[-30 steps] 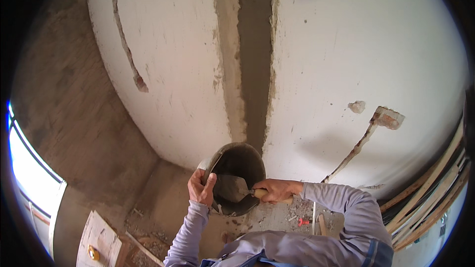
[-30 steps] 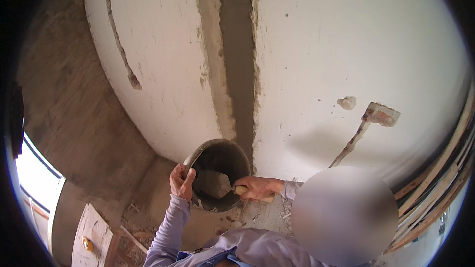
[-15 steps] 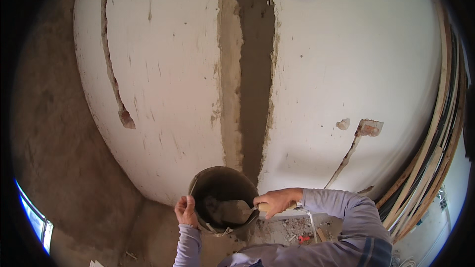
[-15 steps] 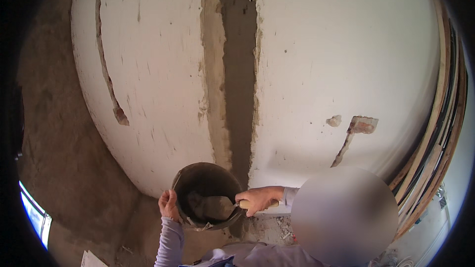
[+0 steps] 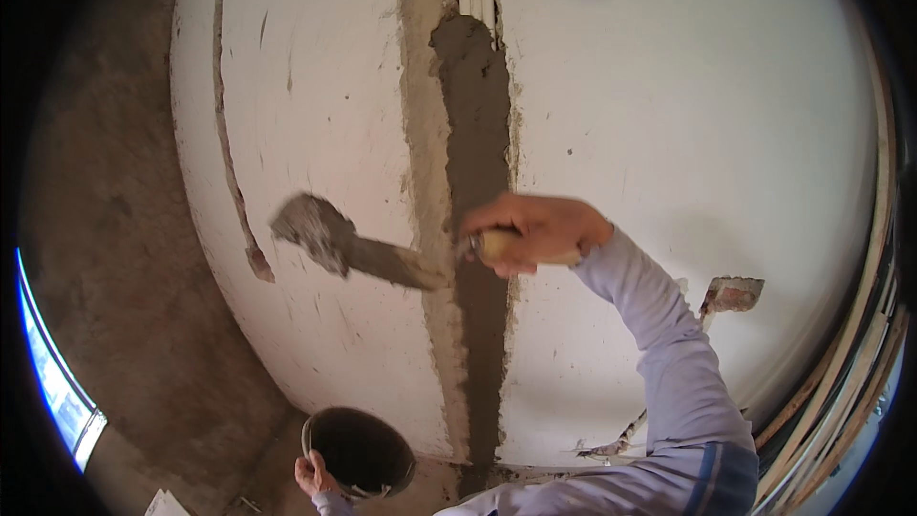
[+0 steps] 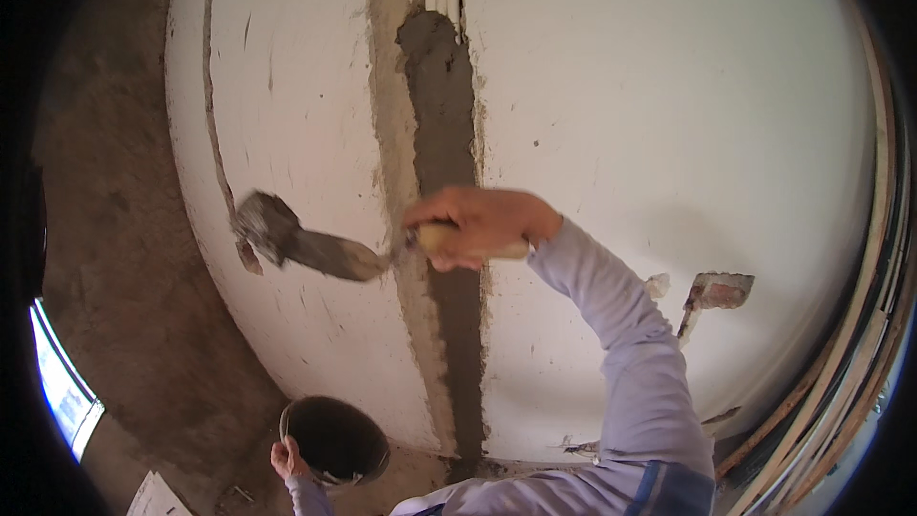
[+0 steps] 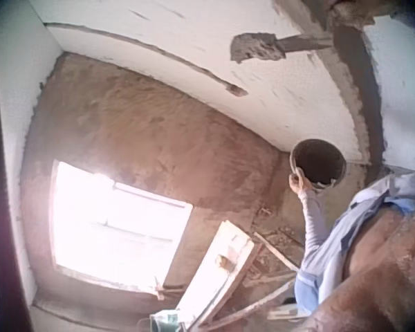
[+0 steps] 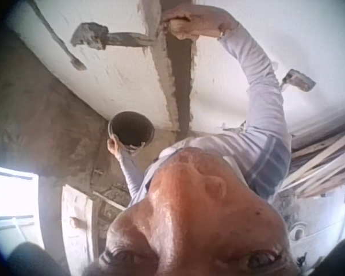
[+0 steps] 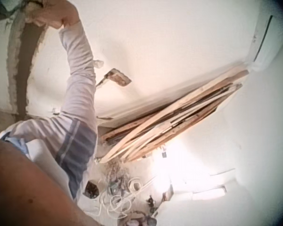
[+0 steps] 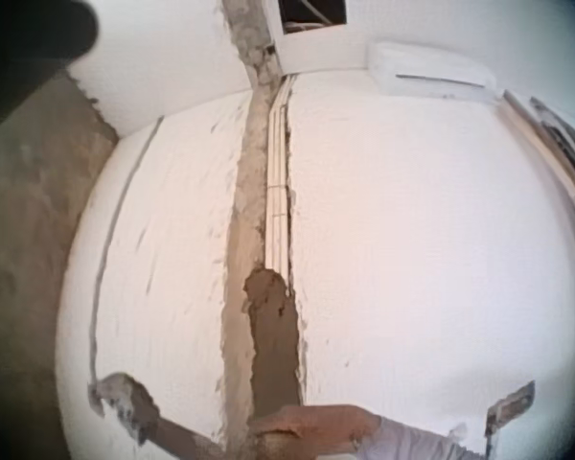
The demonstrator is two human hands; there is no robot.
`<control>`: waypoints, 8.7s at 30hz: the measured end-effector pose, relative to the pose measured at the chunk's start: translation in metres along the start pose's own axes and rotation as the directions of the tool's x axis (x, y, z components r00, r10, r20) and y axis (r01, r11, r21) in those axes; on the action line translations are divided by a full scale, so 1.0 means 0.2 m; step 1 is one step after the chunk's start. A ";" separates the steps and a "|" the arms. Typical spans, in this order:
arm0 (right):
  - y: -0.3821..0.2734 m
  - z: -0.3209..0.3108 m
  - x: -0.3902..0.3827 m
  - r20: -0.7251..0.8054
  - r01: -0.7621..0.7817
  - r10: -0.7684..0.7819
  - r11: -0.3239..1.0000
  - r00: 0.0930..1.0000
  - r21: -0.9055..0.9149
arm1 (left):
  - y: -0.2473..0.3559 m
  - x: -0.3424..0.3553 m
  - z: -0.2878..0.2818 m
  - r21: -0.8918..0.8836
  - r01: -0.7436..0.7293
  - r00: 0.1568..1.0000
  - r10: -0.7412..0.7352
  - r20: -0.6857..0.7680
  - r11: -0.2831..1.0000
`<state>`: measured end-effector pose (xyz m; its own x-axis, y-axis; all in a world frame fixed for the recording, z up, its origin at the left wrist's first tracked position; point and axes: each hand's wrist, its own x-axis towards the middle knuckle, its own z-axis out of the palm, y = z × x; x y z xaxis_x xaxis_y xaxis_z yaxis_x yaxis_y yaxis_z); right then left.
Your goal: The person applies plaster to a vertical groove in an unfinished wall using a trowel and mortar from a bucket.
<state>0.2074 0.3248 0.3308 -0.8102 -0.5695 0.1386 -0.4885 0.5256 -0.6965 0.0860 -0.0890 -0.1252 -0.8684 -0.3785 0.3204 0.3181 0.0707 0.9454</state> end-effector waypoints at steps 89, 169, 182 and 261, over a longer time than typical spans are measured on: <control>-0.18 -0.65 0.56 -0.974 -0.821 -0.032 0.532 0.225 -0.207 | -0.36 0.31 -0.56 0.258 0.417 0.823 -0.483 0.300 0.871; -0.16 -0.46 0.39 -0.987 -0.842 -0.081 0.515 0.137 -0.159 | -0.34 0.27 -0.54 0.294 0.281 0.839 -0.383 0.386 0.913; 0.58 0.14 0.43 -0.990 -0.844 -0.092 0.517 0.108 -0.140 | -0.69 0.22 -0.62 0.187 0.398 0.814 -0.439 0.379 0.898; 0.35 0.26 -0.21 -0.780 -0.780 -0.032 -0.056 0.625 -0.623 | -0.78 0.17 -0.45 0.268 0.212 0.811 -0.322 0.488 0.940</control>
<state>0.2234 0.3526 0.2403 -0.7432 0.1200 0.6582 0.4575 0.8089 0.3692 0.0416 -0.1963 -0.2669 -0.9925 0.1211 -0.0161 0.0127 0.2332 0.9723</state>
